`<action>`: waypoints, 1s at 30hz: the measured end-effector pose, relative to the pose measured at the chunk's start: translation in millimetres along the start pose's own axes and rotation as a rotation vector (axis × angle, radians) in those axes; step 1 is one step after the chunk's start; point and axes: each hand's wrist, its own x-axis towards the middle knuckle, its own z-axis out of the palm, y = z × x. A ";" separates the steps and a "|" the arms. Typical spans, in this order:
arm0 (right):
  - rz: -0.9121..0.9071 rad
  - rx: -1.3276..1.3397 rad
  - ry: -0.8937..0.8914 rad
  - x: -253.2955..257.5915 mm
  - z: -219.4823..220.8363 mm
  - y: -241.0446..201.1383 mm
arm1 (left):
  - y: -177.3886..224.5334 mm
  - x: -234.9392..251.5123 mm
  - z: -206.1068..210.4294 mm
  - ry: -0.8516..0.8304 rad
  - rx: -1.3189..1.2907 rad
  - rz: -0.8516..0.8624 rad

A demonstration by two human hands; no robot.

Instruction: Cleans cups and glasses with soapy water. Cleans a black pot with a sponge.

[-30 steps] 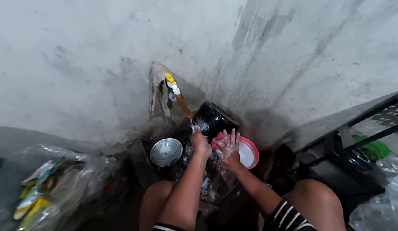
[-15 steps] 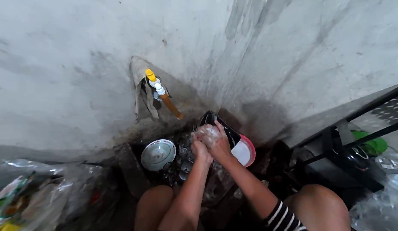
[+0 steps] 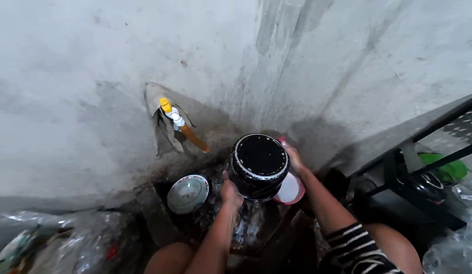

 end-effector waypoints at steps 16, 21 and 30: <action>-0.537 -0.899 -0.118 -76.4 103.8 -28.2 | 9.1 20.2 -15.3 0.126 0.163 0.194; -0.076 -1.016 0.052 -22.3 59.3 -40.4 | 11.8 5.5 -13.7 0.052 0.267 0.202; -0.336 -1.041 0.011 -57.4 105.1 -47.6 | 5.8 3.8 -8.9 0.026 0.290 0.213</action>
